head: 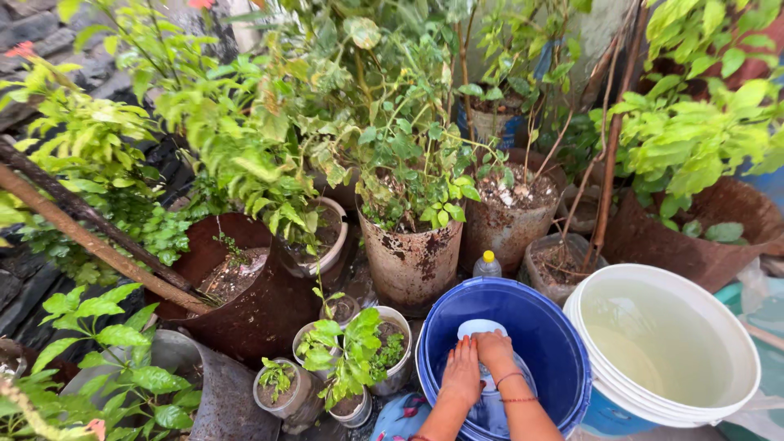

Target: The person cleans a white plastic container using a cloth and water from a blue bucket. They dip the cloth into the water, scrub the interior and exterior of the container, and rinse it.

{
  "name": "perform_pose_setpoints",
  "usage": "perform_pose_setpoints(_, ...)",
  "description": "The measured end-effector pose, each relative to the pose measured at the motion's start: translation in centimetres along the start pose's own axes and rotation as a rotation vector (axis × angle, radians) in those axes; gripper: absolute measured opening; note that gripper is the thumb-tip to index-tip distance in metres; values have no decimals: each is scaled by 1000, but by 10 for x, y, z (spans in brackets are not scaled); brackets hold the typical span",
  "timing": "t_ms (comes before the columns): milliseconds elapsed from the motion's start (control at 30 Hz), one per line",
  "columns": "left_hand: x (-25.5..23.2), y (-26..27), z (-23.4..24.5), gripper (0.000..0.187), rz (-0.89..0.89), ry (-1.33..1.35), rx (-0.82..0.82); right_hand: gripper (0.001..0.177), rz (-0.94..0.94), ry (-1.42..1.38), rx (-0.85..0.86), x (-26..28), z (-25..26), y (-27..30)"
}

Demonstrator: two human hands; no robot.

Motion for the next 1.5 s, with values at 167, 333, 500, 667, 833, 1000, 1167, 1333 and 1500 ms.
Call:
perform_pose_setpoints(167,-20,15,46,109,-93,111,-351,25,51,46,-375,-4,23,5)
perform_pose_setpoints(333,-32,40,134,109,-107,201,-645,27,61,-109,-601,24,108,37)
perform_pose_setpoints(500,-37,71,229,114,-123,385,-937,27,255,-458,-874,66,220,101)
perform_pose_setpoints(667,-52,120,294,122,-215,370,-1069,24,568,-553,-1071,114,306,187)
perform_pose_setpoints(833,-89,193,351,123,-404,288,-1265,21,690,-586,-1309,147,367,272)
perform_pose_setpoints(1000,-105,232,383,111,-612,149,-1444,21,749,-813,-1546,160,385,300)
perform_pose_setpoints(1167,16,165,348,113,223,517,-1219,34,890,-749,-697,259,319,122)
perform_pose_setpoints(1333,71,177,255,120,317,514,-1187,32,904,-655,-649,261,208,116)
perform_pose_setpoints(1500,54,181,256,115,109,373,-1268,28,880,-653,-906,242,240,166)
Point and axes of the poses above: each hand's wrist, its own y-axis away from the middle knuckle, its own z-axis out of the back of the hand, x = y × z, the point moved 3 cm from there along -y, towards the middle knuckle, and after that the axes turned 9 degrees about -x, right-handed, at the moved point
